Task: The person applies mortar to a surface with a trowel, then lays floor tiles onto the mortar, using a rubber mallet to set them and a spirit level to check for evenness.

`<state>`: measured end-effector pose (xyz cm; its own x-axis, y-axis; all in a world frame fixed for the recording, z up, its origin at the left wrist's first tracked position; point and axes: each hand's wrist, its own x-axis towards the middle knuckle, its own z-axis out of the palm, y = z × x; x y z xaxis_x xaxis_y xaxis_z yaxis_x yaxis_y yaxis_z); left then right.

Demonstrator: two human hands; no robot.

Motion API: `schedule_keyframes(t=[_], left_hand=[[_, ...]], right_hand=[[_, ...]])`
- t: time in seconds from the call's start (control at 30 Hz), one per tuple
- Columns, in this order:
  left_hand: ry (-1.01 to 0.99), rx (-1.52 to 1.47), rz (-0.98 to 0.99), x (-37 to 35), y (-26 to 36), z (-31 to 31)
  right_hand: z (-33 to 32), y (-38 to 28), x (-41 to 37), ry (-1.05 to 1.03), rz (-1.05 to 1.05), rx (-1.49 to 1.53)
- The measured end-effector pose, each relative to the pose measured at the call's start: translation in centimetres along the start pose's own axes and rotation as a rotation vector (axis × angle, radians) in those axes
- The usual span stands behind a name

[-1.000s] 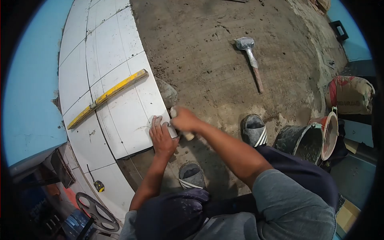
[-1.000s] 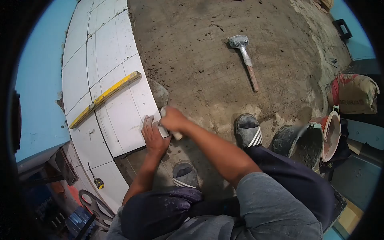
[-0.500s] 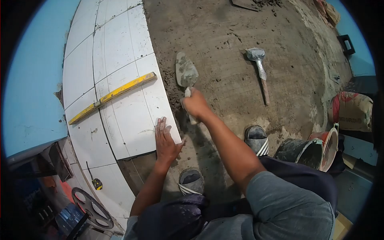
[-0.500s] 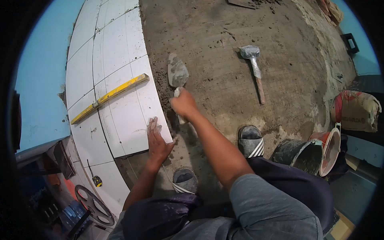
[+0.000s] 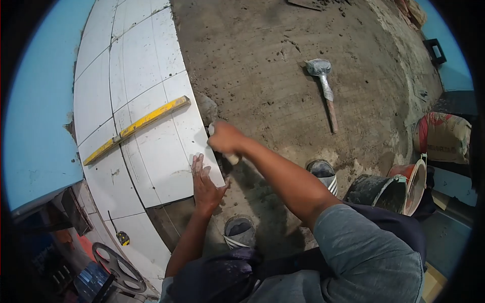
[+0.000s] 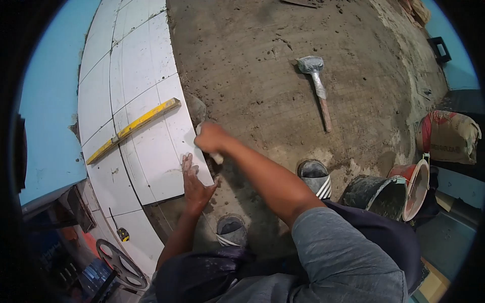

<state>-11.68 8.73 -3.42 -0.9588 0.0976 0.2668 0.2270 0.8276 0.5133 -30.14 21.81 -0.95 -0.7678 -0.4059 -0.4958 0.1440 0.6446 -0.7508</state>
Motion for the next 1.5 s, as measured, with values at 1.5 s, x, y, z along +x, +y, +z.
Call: schedule_keyframes(t=[1.5], left_hand=[[0.044,-0.048,-0.014,-1.2,-0.8,-0.1]], right_hand=[[7.8,2.9,-12.8,0.057,0.208,0.171]])
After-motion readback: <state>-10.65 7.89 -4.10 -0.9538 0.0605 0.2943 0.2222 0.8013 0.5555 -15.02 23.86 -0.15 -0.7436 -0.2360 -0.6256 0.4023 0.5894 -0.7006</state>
